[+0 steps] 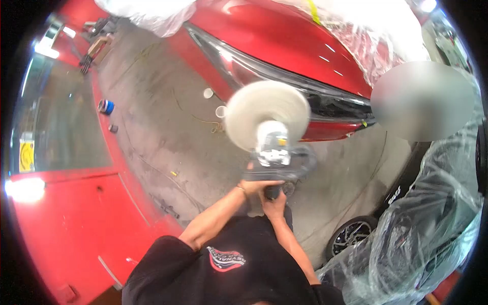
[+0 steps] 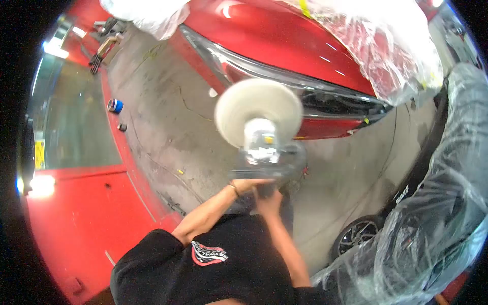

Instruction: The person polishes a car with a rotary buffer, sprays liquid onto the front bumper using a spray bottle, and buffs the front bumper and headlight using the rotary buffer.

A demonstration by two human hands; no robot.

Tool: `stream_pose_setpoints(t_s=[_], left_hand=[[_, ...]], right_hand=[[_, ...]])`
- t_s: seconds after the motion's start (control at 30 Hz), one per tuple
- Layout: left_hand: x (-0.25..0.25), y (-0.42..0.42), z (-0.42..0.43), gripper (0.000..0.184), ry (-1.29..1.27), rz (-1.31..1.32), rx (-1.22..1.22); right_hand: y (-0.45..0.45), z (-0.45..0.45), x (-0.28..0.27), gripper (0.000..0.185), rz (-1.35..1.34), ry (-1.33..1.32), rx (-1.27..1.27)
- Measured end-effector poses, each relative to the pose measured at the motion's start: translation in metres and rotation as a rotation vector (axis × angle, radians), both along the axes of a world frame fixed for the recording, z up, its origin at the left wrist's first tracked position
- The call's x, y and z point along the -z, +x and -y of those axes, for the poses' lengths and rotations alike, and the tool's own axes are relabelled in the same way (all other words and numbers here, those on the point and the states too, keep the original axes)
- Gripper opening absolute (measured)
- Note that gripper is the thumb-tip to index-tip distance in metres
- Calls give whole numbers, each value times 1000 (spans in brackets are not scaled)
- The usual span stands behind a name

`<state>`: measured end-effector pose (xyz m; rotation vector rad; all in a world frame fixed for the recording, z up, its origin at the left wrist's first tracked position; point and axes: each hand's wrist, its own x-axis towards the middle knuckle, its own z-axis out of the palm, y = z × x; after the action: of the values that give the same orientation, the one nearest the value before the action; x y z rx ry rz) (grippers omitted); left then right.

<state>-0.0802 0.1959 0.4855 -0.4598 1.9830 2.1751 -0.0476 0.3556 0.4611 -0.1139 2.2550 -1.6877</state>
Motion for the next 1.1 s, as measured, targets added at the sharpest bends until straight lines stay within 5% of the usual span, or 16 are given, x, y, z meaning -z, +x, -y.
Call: stream_pose_setpoints(t_s=[0.03,0.1,0.23,0.33,0.53,0.7,0.93,1.1], left_hand=[[5,-11,-23,75,-168,-39,51],[-5,-32,-60,79,131,-9,-95],[-50,-49,-73,68,30,18,-83],[-67,-38,-48,55,325,-32,-171],[-124,-44,55,59,408,-261,-284],[-107,-44,104,70,707,-264,-414],[-61,10,78,67,916,-59,-377],[-93,7,69,63,886,-103,-410]], right_hand=[[1,-15,-2,37,23,0,37],[-4,-45,-3,42,187,32,64],[-23,-60,-32,43,137,77,109],[-29,-43,-53,46,62,136,59],[-68,46,-129,38,-49,331,-145],[-86,91,-156,37,-160,541,-282],[-47,66,-162,35,42,712,-323],[-34,64,-182,39,10,698,-207]])
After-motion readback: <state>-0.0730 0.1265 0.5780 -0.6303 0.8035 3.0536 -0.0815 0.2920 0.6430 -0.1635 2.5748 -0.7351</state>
